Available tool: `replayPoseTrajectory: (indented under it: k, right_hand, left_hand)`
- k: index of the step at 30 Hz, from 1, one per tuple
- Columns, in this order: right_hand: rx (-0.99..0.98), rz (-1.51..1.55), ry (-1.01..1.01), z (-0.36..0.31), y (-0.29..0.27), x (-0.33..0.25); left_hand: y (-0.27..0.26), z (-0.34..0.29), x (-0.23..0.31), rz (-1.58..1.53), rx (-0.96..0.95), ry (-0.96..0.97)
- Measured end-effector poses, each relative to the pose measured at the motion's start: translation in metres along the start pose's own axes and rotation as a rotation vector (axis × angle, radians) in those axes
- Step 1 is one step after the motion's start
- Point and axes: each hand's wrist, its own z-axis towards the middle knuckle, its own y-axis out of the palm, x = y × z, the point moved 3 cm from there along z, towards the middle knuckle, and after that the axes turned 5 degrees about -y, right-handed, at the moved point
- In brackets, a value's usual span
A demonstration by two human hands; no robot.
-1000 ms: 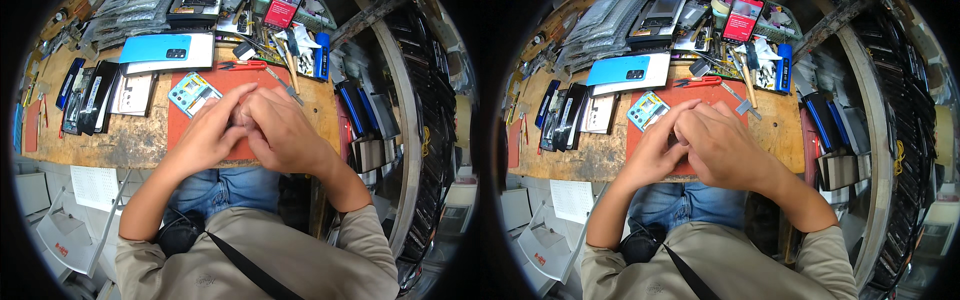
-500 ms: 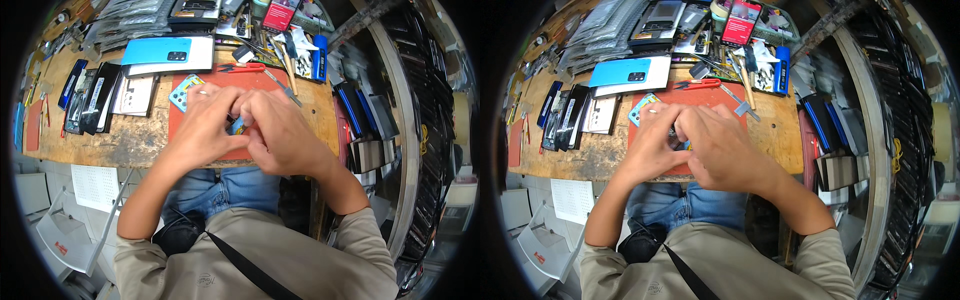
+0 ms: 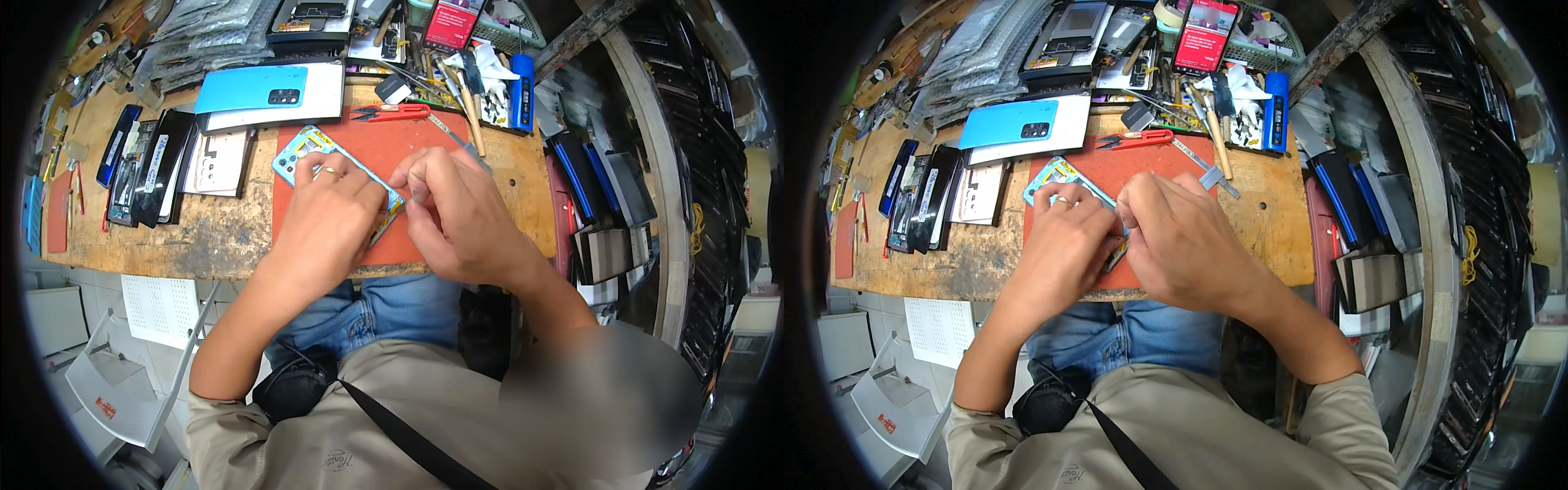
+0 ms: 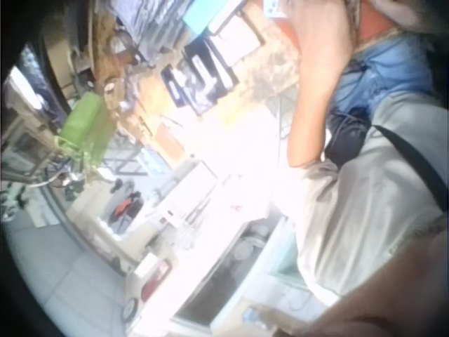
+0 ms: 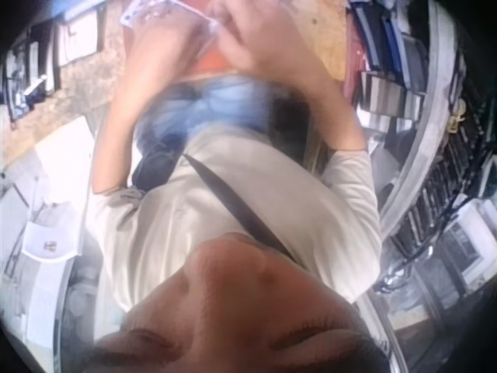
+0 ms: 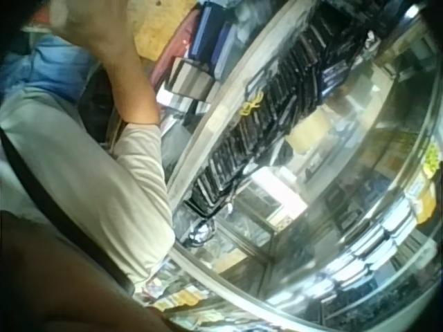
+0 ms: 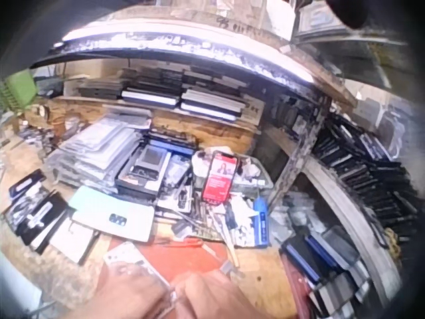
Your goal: The person disassembles a light blue smartphone, removes the back cover and battery, and handles several other phones and parts on a cluttered workbench. They use a metal prying tool and a screwdriver to open the device and separate components.
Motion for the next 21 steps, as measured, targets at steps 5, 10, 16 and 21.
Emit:
replayPoseTrajectory:
  k: [5, 10, 16, 21]
  right_hand:
    - [0.019, -0.114, -0.045, 0.000, -0.002, -0.001]
    - [0.036, -0.132, -0.041, -0.005, -0.001, 0.002]
    - [-0.003, 0.017, 0.066, -0.006, -0.002, 0.002]
    - [-0.003, 0.014, 0.068, -0.006, -0.002, 0.002]
  left_hand:
    - [-0.001, 0.012, 0.014, 0.326, -0.096, 0.128]
    - [0.006, 0.009, 0.015, 0.393, -0.105, 0.136]
    - [0.005, 0.006, 0.010, 0.351, -0.080, 0.167]
    - [0.003, 0.004, 0.010, 0.312, -0.068, 0.105]
